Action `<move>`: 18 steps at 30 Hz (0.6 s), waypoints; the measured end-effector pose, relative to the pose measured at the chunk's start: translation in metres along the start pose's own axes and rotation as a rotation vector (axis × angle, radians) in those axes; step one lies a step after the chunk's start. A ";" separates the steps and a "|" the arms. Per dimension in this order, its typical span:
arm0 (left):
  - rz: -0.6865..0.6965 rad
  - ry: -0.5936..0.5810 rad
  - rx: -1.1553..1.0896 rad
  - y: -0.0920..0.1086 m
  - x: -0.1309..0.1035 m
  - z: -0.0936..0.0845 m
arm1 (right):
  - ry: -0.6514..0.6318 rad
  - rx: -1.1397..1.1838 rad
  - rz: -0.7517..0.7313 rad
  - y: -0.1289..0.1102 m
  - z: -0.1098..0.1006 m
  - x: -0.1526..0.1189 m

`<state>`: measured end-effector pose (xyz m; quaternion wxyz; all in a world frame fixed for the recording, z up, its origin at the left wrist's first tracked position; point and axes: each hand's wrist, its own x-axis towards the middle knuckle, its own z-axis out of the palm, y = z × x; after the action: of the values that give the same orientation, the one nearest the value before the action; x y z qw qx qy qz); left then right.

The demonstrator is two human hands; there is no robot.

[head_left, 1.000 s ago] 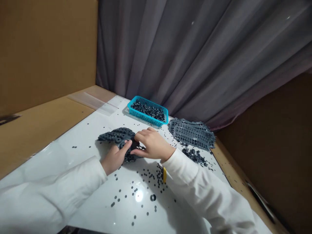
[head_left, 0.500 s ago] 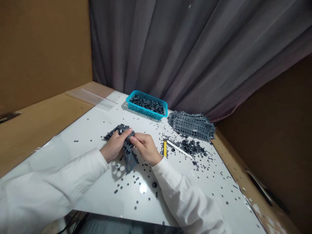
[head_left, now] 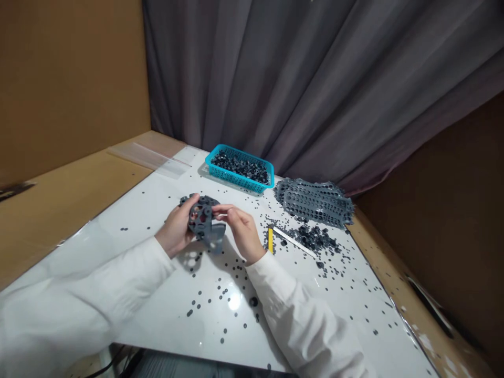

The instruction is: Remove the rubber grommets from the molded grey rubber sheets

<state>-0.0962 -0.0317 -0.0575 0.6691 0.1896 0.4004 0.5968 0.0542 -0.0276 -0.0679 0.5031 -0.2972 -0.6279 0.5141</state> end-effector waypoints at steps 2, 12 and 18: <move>0.111 0.022 0.080 -0.006 -0.001 -0.002 | 0.153 -0.087 -0.031 -0.005 -0.008 0.004; 0.242 -0.146 0.268 -0.022 -0.005 -0.013 | -0.307 -0.865 -0.152 -0.029 -0.001 -0.002; 0.100 -0.153 0.283 -0.019 -0.009 -0.007 | -0.332 -0.729 -0.066 -0.016 0.001 -0.003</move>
<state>-0.0891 -0.0458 -0.0733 0.6337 0.3463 0.4185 0.5507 0.0564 -0.0354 -0.0535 0.2727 -0.3487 -0.8511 0.2822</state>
